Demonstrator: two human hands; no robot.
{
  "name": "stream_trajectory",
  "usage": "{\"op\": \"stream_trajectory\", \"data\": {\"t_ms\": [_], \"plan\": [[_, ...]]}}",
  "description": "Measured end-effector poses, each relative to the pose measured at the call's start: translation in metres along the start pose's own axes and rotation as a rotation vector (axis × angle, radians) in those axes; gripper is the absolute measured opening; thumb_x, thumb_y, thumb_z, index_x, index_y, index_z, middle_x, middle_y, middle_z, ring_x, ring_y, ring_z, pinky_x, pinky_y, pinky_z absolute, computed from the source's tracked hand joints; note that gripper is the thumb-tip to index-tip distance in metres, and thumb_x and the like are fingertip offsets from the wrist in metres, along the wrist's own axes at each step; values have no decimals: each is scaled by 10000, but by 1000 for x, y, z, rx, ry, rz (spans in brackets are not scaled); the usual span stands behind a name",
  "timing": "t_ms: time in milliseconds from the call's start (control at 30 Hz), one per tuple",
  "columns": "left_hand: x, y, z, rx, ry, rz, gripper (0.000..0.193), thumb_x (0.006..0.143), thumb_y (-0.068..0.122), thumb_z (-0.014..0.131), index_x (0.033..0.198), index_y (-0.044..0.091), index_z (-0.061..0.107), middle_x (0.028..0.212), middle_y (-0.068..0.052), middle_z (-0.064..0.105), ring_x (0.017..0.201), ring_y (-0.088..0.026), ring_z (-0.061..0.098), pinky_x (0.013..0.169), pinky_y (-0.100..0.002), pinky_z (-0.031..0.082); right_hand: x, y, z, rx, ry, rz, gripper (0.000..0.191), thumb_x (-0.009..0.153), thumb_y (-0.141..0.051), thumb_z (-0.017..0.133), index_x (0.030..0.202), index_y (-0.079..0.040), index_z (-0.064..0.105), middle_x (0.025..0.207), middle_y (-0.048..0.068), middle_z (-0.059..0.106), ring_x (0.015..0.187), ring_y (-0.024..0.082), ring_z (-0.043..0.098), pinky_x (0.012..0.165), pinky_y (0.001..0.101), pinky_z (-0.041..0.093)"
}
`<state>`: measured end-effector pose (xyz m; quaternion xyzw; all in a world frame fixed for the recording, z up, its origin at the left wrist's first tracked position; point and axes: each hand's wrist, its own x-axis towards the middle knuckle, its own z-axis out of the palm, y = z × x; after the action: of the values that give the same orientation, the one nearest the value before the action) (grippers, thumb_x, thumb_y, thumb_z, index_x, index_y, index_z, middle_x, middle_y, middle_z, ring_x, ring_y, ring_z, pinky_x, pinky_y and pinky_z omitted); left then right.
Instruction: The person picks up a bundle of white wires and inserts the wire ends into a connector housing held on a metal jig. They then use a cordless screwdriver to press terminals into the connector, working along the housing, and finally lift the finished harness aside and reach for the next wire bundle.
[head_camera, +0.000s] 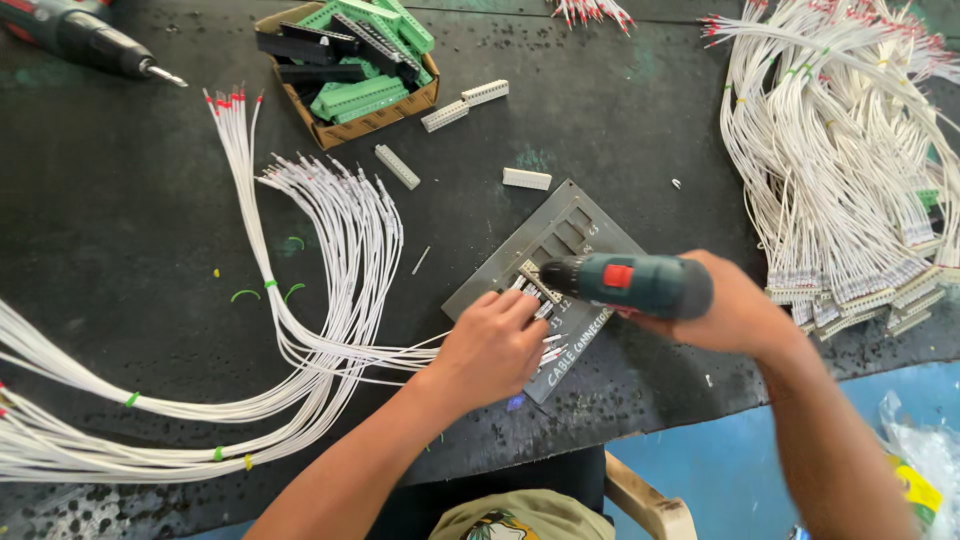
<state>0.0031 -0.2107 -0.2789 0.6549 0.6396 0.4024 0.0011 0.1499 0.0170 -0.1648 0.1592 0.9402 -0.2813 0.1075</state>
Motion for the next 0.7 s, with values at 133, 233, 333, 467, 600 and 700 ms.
{"op": "stream_trajectory", "data": {"t_ms": [133, 233, 333, 467, 600, 700], "plan": [[-1, 5, 2, -27, -107, -33, 167, 817, 173, 737, 799, 51, 624, 898, -90, 592, 927, -281, 609, 792, -419, 457, -16, 46, 45, 531, 94, 126, 325, 738, 13, 795, 1050, -68, 748, 872, 14, 800, 778, 83, 715, 681, 310, 602], [-1, 2, 1, -136, -46, -81, 124, 834, 151, 715, 848, 63, 628, 902, -90, 607, 914, -286, 620, 797, -415, 457, -19, 69, 68, 605, 228, 207, 263, 756, 16, 804, 1013, -34, 772, 851, 30, 781, 742, 127, 694, 637, 323, 583], [-2, 1, -1, -281, -60, -209, 99, 877, 124, 709, 878, 64, 629, 837, -81, 636, 799, -295, 627, 772, -417, 474, -21, 77, 75, 596, 257, 176, 254, 749, 6, 830, 994, -20, 768, 837, 40, 767, 748, 119, 679, 649, 326, 571], [0, 1, -5, -418, -52, -261, 128, 800, 57, 690, 904, 45, 615, 824, -79, 664, 744, -274, 670, 702, -401, 516, -23, 70, 77, 569, 353, 51, 274, 733, -17, 859, 982, -32, 745, 887, 13, 761, 830, 83, 670, 747, 299, 585], [0, 3, -8, -478, -53, -276, 101, 815, 77, 712, 886, 48, 647, 828, -78, 669, 722, -255, 686, 658, -377, 537, -24, 64, 78, 497, 365, 81, 272, 728, -34, 878, 969, -36, 753, 861, 19, 764, 806, 88, 668, 737, 302, 587], [2, 4, -10, -512, -75, -307, 72, 858, 106, 714, 877, 46, 681, 819, -77, 666, 702, -242, 693, 651, -360, 549, -25, 64, 79, 523, 364, 79, 271, 727, -40, 877, 967, -35, 750, 864, 20, 765, 808, 90, 678, 740, 303, 592]]}}
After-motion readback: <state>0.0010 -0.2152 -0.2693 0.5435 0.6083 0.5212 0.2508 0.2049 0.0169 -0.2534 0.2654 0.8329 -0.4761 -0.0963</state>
